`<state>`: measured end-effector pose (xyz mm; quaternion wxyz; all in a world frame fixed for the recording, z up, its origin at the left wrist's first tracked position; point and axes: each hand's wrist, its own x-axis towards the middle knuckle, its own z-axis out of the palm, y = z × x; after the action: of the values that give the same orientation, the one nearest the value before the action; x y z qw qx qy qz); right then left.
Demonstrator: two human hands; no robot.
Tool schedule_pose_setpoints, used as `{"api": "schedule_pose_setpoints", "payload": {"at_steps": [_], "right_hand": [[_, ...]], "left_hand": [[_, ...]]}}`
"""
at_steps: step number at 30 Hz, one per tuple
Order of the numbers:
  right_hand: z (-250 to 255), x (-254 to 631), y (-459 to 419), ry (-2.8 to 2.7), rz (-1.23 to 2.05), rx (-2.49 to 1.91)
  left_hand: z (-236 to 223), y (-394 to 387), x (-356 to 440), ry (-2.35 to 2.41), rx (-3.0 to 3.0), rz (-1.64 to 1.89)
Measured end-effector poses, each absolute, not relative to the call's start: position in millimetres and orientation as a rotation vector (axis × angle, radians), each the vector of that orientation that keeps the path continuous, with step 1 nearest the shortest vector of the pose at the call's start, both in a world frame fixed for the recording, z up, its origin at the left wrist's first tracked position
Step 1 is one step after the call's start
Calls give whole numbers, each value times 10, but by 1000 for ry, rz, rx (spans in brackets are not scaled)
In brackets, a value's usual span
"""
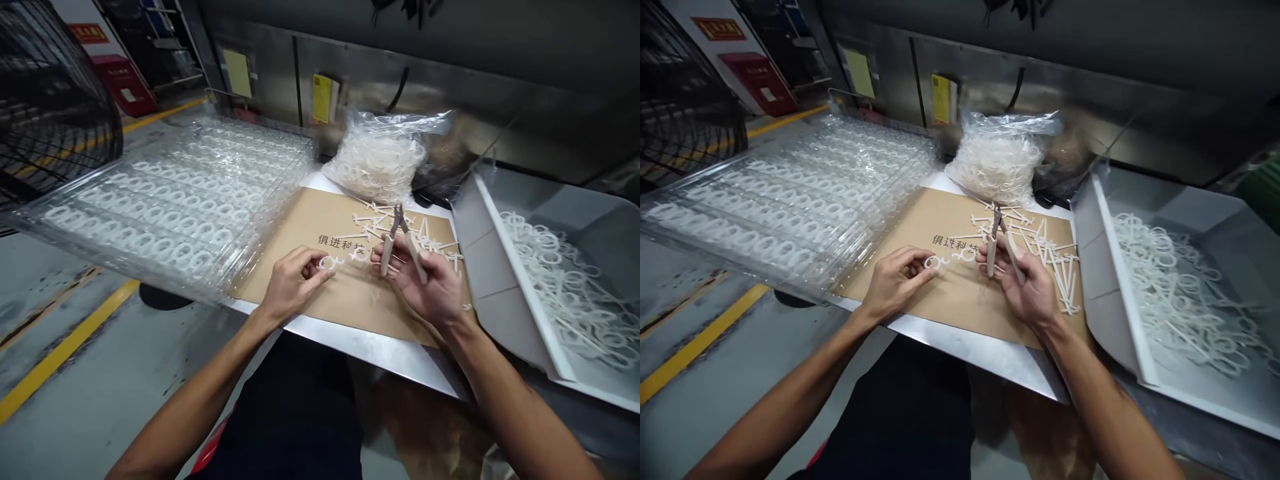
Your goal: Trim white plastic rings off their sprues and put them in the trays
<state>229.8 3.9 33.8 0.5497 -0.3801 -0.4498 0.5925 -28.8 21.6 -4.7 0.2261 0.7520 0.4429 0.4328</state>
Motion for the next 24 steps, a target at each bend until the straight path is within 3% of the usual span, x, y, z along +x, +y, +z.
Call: {"api": "schedule_pose_setpoints", "payload": {"at_steps": [8, 24], "right_hand": [[383, 2252, -238, -1265, 1637, -962], [277, 2081, -356, -1437, 1711, -1223]], "left_hand": [[-5, 155, -289, 1253, 1957, 1530], [-21, 133, -281, 1201, 2035, 1607]]}}
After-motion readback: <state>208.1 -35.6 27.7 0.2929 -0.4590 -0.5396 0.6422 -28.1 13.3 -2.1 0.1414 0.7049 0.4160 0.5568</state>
